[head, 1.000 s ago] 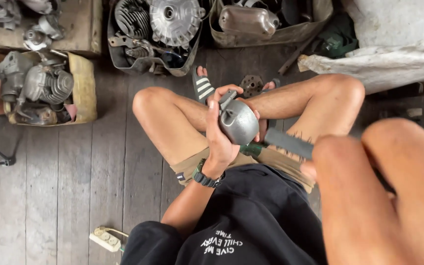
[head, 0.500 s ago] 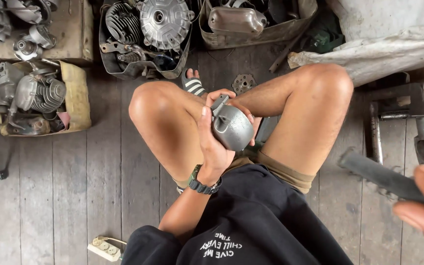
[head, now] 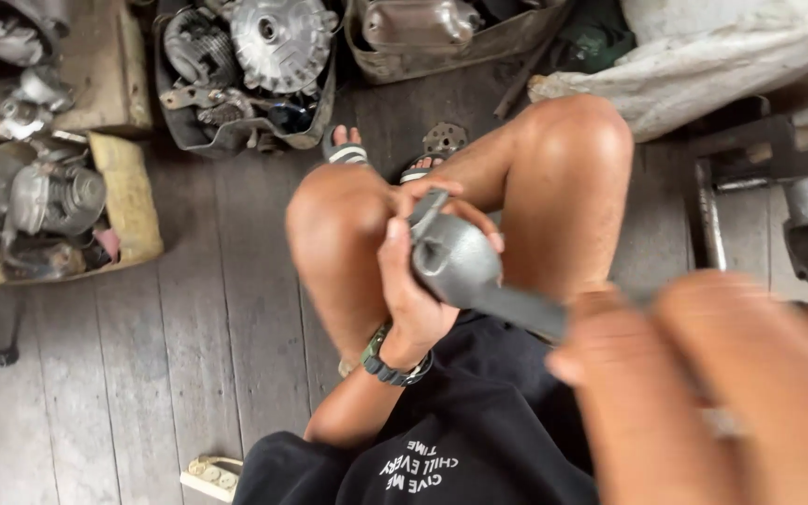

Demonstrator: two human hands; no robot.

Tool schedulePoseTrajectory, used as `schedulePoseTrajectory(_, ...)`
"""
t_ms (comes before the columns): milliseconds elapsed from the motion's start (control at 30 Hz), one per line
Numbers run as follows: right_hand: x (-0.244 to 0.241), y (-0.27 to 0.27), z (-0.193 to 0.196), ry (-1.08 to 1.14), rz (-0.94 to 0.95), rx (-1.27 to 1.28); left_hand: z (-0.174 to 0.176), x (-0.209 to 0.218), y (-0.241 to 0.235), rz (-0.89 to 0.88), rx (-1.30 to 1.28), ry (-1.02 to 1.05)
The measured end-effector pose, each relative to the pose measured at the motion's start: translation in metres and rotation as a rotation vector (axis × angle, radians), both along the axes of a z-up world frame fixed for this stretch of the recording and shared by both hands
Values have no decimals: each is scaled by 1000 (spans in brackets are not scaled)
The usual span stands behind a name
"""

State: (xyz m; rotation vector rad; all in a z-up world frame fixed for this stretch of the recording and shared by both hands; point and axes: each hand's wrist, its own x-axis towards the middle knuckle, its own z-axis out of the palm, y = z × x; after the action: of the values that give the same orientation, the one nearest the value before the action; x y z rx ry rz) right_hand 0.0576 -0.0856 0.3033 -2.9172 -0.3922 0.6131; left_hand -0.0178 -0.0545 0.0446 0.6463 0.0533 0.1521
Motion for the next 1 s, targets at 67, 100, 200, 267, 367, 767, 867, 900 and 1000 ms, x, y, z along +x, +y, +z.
schedulePoseTrajectory(67, -50, -110, -69, 58, 16, -28, -4, 2, -2, -55, -25, -2)
schedulePoseTrajectory(100, -42, -152, -104, 81, 11, -47, -5, 4, -1, -50, -28, -7)
schedulePoseTrajectory(200, -57, -268, -176, 133, 13, -86, 1, 7, 0, -91, 41, -29)
schedulePoseTrajectory(267, -45, -323, -215, 286, -191, 29, 11, 13, 2, -101, 199, -39)
schedulePoseTrajectory(367, 1, -206, -126, -5, -11, 437, 28, 12, 10, -133, 255, -70)
schedulePoseTrajectory(767, 59, -133, -96, -543, 677, 484, 86, 39, 33, -126, 993, -267)
schedulePoseTrajectory(867, 56, -132, -99, -585, 696, 510, 94, 48, 37, -117, 1101, -308)
schedulePoseTrajectory(900, 56, -132, -103, -594, 694, 508, 97, 50, 37, -117, 1102, -317)
schedulePoseTrajectory(1000, 64, -131, -115, -739, 692, 534, 103, 58, 38, -185, 1139, -294)
